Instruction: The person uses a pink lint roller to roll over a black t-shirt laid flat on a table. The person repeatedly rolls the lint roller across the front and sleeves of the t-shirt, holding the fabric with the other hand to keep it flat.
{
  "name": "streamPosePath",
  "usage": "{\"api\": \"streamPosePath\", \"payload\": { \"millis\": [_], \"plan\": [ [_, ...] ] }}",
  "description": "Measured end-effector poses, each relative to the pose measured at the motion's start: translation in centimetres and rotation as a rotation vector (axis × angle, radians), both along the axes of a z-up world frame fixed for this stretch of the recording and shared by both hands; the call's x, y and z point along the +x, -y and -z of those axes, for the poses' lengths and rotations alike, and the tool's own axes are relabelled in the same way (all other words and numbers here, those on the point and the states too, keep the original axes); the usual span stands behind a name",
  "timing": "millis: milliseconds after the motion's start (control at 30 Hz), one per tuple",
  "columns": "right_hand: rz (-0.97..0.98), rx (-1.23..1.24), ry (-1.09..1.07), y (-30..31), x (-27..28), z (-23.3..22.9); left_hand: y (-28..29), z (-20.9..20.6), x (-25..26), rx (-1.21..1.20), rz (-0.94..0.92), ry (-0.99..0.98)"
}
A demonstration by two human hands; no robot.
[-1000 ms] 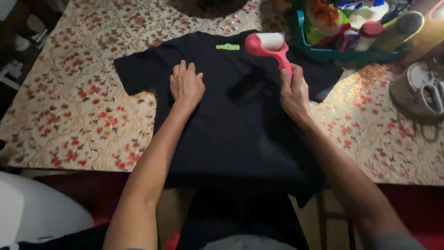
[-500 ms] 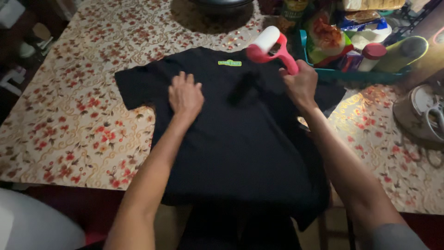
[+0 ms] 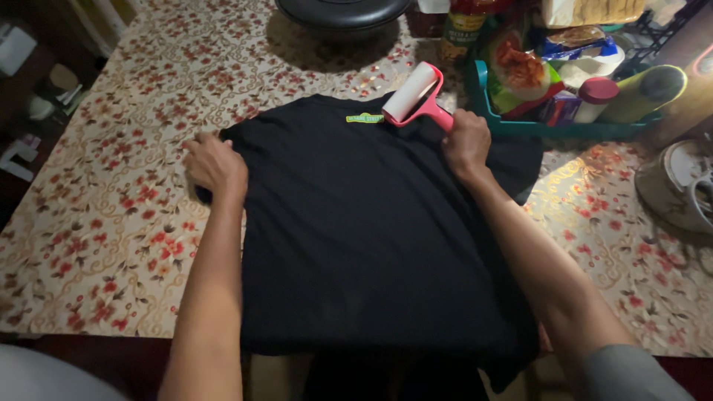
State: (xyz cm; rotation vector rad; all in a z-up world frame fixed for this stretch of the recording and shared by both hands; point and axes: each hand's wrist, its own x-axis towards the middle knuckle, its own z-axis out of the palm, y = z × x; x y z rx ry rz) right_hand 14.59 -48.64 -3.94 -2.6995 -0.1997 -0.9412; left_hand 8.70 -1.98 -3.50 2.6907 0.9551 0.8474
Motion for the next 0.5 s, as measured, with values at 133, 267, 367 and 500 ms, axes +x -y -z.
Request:
{"api": "streamPosePath", "payload": {
  "millis": [133,267,367,500],
  "plan": [
    [-0.091,-0.023,0.116,-0.8,1.7,0.0,-0.9,-0.1,2.1,-0.081,-0.012,-0.069],
    [-0.129,0.01,0.287,-1.6,4.7,-0.5,-1.0,-2.8,3.6,-0.085,-0.106,-0.128],
    [-0.059,-0.045,0.315,-2.5,7.2,-1.1,-0.7,-5.2,4.2,-0.196,-0.125,-0.085],
    [-0.017,-0.041,0.4,-3.5,9.0,-2.3,1.0,-8.1,5.3,-0.245,-0.153,-0.014]
  ]
}}
